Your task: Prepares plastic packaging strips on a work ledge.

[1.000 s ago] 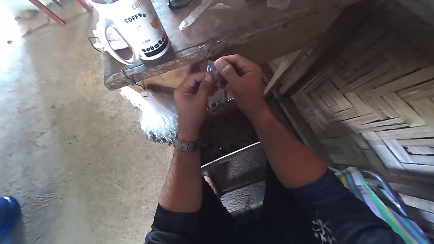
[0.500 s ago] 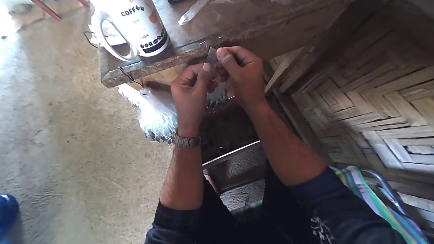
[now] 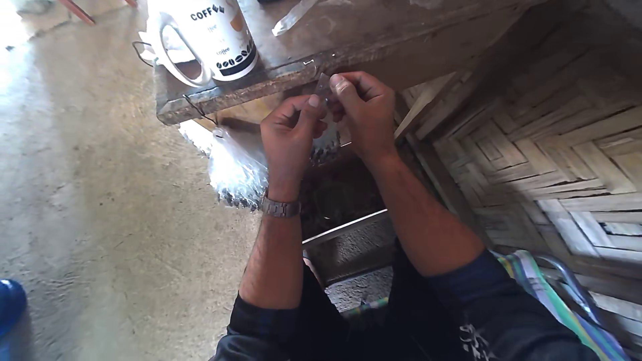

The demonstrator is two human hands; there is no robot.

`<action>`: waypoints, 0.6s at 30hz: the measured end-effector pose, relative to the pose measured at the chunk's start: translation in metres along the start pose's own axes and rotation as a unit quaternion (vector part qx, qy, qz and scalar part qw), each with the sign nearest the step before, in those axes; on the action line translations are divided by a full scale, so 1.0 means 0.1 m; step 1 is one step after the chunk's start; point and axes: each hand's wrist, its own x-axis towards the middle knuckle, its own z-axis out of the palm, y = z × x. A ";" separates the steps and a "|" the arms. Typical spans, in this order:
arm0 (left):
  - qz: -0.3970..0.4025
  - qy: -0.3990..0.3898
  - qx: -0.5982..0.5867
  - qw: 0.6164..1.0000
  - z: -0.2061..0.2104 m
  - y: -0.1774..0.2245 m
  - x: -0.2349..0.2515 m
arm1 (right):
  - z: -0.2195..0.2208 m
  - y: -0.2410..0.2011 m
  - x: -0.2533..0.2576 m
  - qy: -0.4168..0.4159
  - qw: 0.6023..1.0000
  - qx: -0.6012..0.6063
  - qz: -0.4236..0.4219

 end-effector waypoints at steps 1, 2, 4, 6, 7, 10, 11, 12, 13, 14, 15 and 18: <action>-0.003 0.003 0.005 1.000 0.00 0.00 0.00 | 0.00 0.00 0.00 -0.003 1.000 -0.002 0.001; -0.008 0.009 0.019 1.000 0.00 -0.01 0.00 | 0.00 0.01 0.00 -0.006 1.000 -0.004 0.002; -0.022 0.025 0.087 0.996 0.00 0.00 -0.01 | 0.01 0.03 -0.01 -0.009 1.000 -0.012 0.004; -0.026 0.046 0.187 0.981 -0.01 -0.03 -0.03 | 0.01 0.07 -0.02 -0.013 0.999 -0.033 0.013; -0.024 0.055 0.239 0.969 -0.01 -0.05 -0.04 | 0.00 0.09 -0.03 -0.016 0.999 -0.048 0.019; -0.037 0.064 0.358 0.931 -0.03 -0.05 -0.08 | -0.03 0.24 -0.06 -0.007 0.996 -0.082 0.029; -0.052 0.062 0.392 0.916 -0.03 -0.03 -0.09 | -0.05 0.29 -0.06 0.000 0.995 -0.091 0.038; -0.074 0.055 0.417 0.904 -0.04 0.00 -0.10 | -0.07 0.35 -0.06 0.007 0.993 -0.104 0.048; -0.093 0.048 0.431 0.896 -0.04 0.02 -0.12 | -0.11 0.43 -0.07 0.013 0.991 -0.124 0.056; -0.107 0.043 0.438 0.891 -0.05 0.04 -0.15 | -0.16 0.51 -0.08 0.013 0.986 -0.149 0.073; -0.114 0.042 0.438 0.891 -0.05 0.05 -0.18 | -0.21 0.61 -0.09 0.011 0.980 -0.175 0.098; -0.117 0.041 0.434 0.892 -0.10 0.11 -0.24 | -0.38 0.91 -0.13 -0.081 0.910 -0.315 0.257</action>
